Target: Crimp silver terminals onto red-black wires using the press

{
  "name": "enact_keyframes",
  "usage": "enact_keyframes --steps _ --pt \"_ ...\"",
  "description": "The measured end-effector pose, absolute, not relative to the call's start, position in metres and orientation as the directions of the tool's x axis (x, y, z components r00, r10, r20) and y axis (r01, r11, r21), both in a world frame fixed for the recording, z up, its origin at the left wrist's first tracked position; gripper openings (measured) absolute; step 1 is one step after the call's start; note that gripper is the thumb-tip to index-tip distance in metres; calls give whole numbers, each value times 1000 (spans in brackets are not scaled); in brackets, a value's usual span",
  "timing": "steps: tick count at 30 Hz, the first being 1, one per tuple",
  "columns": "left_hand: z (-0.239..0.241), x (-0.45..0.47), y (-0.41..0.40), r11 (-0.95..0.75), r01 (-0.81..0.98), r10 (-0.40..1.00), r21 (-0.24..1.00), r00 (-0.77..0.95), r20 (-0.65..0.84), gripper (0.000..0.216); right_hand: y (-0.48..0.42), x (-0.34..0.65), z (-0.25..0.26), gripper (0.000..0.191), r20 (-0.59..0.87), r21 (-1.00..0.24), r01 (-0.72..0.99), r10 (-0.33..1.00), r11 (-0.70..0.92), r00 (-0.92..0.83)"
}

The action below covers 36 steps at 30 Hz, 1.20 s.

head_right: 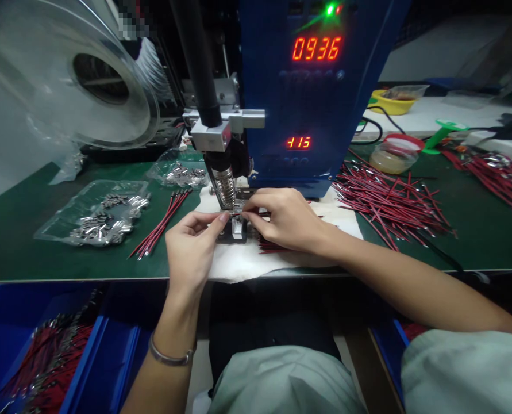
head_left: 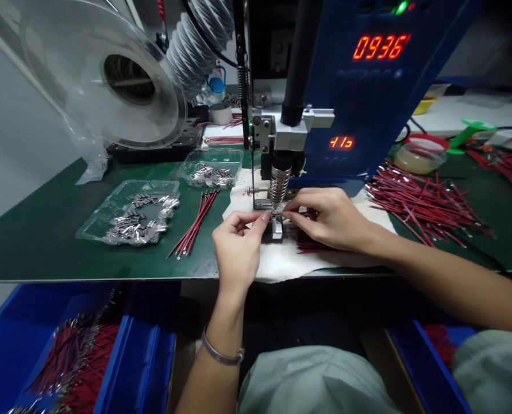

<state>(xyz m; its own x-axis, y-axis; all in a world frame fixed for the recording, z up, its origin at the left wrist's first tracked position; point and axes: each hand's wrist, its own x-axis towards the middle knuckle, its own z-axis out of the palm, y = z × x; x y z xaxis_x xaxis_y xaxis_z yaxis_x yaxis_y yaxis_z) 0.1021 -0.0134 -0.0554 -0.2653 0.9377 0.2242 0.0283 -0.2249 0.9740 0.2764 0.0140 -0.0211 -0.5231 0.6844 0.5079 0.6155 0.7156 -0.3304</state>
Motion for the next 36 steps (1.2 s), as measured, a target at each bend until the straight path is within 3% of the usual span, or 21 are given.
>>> enact_keyframes --steps 36 --pt "-53 102 -14 -161 -21 956 987 -251 151 21 14 276 -22 11 518 -333 614 682 716 -515"
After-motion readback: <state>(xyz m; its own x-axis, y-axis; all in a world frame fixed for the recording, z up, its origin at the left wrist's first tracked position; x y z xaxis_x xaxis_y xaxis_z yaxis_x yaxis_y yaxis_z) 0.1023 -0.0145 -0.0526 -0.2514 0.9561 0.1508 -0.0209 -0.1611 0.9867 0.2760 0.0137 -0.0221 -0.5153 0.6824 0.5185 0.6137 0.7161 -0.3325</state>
